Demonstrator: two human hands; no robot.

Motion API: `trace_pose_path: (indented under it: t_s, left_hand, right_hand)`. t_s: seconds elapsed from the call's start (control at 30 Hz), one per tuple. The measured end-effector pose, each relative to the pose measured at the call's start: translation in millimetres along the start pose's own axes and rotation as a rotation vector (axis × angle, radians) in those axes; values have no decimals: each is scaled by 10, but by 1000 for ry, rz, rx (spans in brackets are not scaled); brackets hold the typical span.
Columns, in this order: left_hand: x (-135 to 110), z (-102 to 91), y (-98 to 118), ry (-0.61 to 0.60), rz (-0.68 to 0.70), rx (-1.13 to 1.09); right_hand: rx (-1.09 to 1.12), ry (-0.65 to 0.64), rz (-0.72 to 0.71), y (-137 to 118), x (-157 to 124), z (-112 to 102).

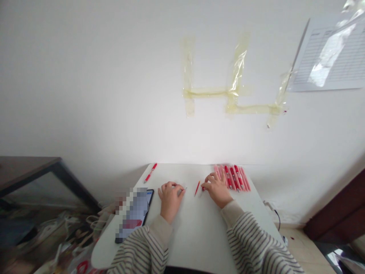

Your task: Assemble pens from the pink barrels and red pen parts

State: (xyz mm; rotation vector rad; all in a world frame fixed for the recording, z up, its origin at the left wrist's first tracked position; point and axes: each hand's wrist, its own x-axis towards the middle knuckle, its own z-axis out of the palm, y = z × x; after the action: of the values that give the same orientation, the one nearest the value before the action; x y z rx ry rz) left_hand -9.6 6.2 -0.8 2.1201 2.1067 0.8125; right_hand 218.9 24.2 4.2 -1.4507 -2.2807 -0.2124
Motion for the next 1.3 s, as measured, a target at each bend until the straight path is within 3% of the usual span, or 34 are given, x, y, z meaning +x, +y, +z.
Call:
trace_pose_path:
  t_s: [0.47, 0.87, 1.3]
  left_hand:
    - [11, 53, 109, -3, 10, -23]
    - [20, 27, 83, 24, -29, -17]
    - [38, -103, -11, 116, -120, 119]
  right_hand:
    - [29, 106, 19, -222, 88, -4]
    - [101, 16, 32, -521, 174, 93]
    - [101, -30, -34, -508, 306, 211]
